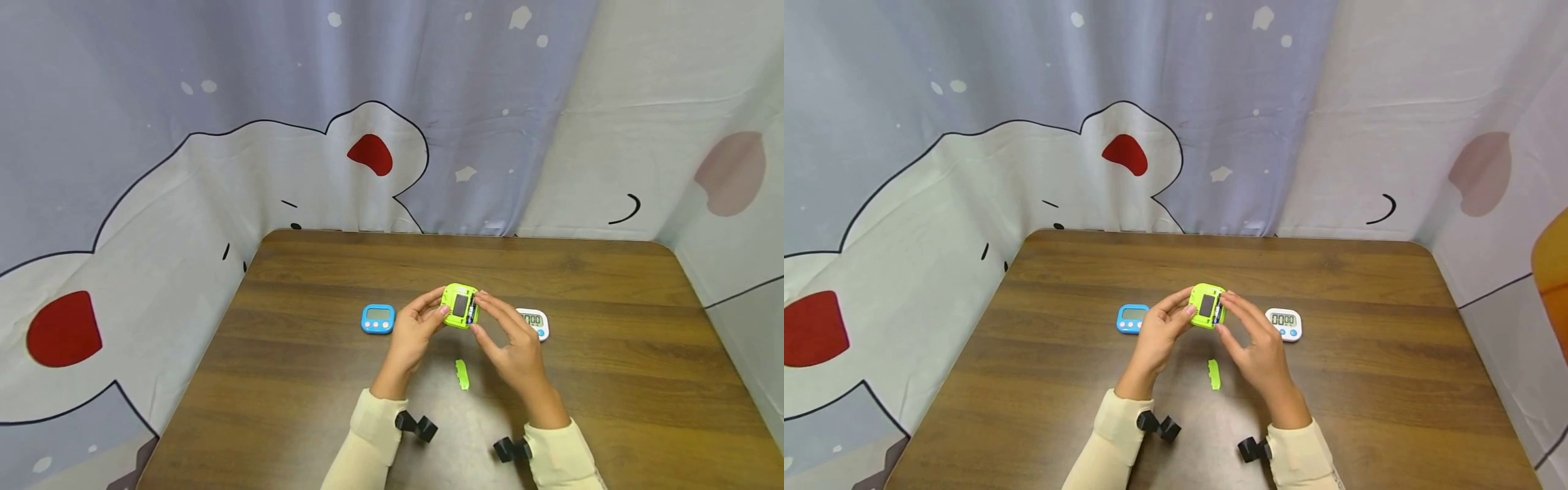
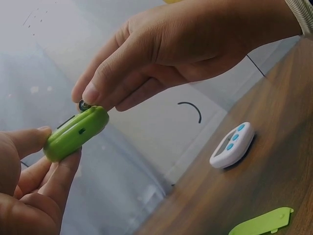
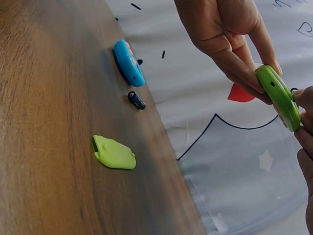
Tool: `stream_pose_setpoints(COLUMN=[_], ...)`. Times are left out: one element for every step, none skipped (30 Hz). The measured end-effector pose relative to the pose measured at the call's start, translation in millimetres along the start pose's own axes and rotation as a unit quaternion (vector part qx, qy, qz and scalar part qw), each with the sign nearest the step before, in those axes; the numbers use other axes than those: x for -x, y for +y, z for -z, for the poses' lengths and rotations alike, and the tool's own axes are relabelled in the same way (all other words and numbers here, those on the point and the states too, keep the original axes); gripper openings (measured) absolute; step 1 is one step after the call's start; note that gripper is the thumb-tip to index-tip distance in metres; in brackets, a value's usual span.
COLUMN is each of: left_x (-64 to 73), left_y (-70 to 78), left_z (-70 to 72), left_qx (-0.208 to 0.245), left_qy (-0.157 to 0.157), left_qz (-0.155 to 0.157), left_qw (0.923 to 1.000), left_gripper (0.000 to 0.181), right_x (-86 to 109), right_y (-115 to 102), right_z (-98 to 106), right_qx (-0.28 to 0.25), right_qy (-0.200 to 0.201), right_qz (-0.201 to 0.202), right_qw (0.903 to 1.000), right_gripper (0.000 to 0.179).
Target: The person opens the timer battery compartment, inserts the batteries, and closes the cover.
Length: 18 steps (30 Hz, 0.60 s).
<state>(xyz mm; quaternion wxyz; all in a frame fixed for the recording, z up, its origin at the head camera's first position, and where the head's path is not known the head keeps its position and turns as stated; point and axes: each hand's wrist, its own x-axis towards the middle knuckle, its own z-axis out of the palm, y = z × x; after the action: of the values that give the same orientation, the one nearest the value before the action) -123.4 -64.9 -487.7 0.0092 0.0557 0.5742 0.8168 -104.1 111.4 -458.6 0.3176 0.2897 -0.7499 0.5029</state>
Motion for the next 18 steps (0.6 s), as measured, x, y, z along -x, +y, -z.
stream_pose_setpoints(left_x=[0.0,-0.1,-0.1,-0.1,0.0,0.1,0.0,0.0,0.0,0.0,0.1,0.1,0.2,0.5,0.8,1.0,1.4,1.7], left_y=[0.2,0.3,0.4,0.7,0.9,1.0,0.8,0.6,0.5,0.3,0.2,0.1,0.0,0.0,0.3,0.4,0.7,0.8], left_z=[0.0,0.0,0.0,-0.1,-0.3,-0.4,-0.4,-0.4,-0.5,-0.5,-0.7,-0.6,-0.6,-0.5,-0.6,-0.4,-0.4,-0.2], left_qx=[0.001,0.0,0.001,0.0,-0.001,-0.001,-0.002,-0.003,-0.002,-0.002,-0.002,-0.002,-0.002,-0.003,-0.003,-0.003,-0.003,-0.003], left_qy=[-0.001,-0.001,-0.001,-0.001,-0.001,0.0,0.0,0.0,0.001,0.001,0.001,0.001,0.0,0.0,-0.001,-0.002,-0.003,-0.003], left_qz=[0.0,0.001,0.001,0.001,0.002,0.002,0.001,0.001,0.001,0.0,-0.001,-0.001,-0.002,-0.002,-0.002,-0.001,0.0,0.0], left_qw=[1.0,1.0,1.0,1.0,1.0,1.0,1.0,1.0,1.0,1.0,1.0,1.0,1.0,1.0,1.0,1.0,1.0,1.0], left_gripper=[0.041,0.041,0.041,0.041,0.041,0.041,0.041,0.041,0.041,0.041,0.041,0.041,0.041,0.041,0.041,0.041,0.041,0.041], right_x=[-2.2,-3.5,-3.8,-3.4,-2.5,-2.0,-0.4,1.7,3.9,6.2,8.5,10.6,12.6,14.4,15.8,16.8,17.6,18.2], right_y=[-4,-6,-7,-5,-3,-2,2,7,12,17,21,25,29,32,34,35,36,37], right_z=[1,1,1,1,1,1,0,0,0,0,0,0,1,1,2,3,3,4], right_qx=[0.001,0.002,0.004,0.006,0.007,0.007,0.008,0.009,0.01,0.012,0.015,0.02,0.025,0.03,0.034,0.038,0.039,0.04], right_qy=[0.0,0.001,0.001,0.002,0.003,0.004,0.005,0.005,0.005,0.003,-0.001,-0.006,-0.011,-0.017,-0.022,-0.027,-0.031,-0.035], right_qz=[0.002,0.005,0.007,0.009,0.012,0.013,0.013,0.013,0.012,0.009,0.003,-0.002,-0.009,-0.016,-0.022,-0.027,-0.032,-0.035], right_qw=[1.0,1.0,1.0,0.9999,0.9999,0.9999,0.9999,0.9999,0.9999,0.9999,0.9999,0.9998,0.9996,0.9993,0.9989,0.9986,0.9983,0.998], right_gripper=[0.047,0.047,0.047,0.047,0.048,0.049,0.05,0.051,0.053,0.054,0.055,0.056,0.056,0.056,0.057,0.057,0.057,0.057])
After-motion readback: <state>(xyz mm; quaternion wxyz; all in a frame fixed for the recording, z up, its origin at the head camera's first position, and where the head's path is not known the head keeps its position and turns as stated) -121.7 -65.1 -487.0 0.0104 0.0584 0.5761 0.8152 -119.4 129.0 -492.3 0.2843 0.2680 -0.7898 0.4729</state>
